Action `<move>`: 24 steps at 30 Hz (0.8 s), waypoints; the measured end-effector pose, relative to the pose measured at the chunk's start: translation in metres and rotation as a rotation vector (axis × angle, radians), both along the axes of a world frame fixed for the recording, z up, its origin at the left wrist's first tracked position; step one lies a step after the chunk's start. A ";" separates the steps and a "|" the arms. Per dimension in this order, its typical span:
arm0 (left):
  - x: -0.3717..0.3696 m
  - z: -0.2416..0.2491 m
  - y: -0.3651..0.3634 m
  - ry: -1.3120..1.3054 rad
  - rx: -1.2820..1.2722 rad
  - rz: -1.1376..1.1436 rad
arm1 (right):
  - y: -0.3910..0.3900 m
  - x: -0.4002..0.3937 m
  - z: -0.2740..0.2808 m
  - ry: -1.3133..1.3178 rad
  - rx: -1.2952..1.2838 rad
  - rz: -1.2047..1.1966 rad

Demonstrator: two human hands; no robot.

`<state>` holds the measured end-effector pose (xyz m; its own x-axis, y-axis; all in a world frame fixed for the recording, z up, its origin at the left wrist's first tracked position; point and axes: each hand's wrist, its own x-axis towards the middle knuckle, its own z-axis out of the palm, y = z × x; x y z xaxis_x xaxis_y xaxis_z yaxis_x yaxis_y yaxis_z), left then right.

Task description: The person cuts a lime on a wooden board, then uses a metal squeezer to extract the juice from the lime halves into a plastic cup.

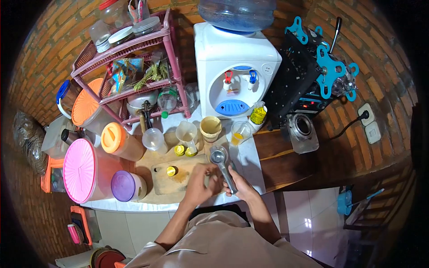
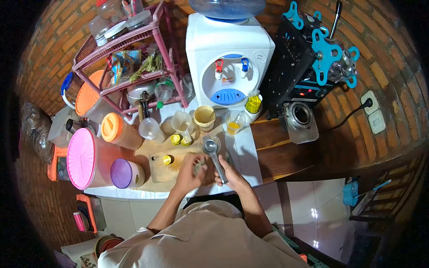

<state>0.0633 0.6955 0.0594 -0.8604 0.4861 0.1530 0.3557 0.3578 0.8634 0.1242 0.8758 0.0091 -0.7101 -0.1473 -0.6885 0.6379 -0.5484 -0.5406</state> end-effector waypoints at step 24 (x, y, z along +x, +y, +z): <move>-0.036 0.057 0.028 0.315 0.208 0.018 | 0.009 -0.003 -0.010 0.109 -0.136 0.048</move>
<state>0.0275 0.7240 0.1166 -0.7632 0.4024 0.5055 0.6110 0.1949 0.7673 0.1214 0.8852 -0.0009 -0.7695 -0.2694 -0.5791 0.6067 -0.5914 -0.5312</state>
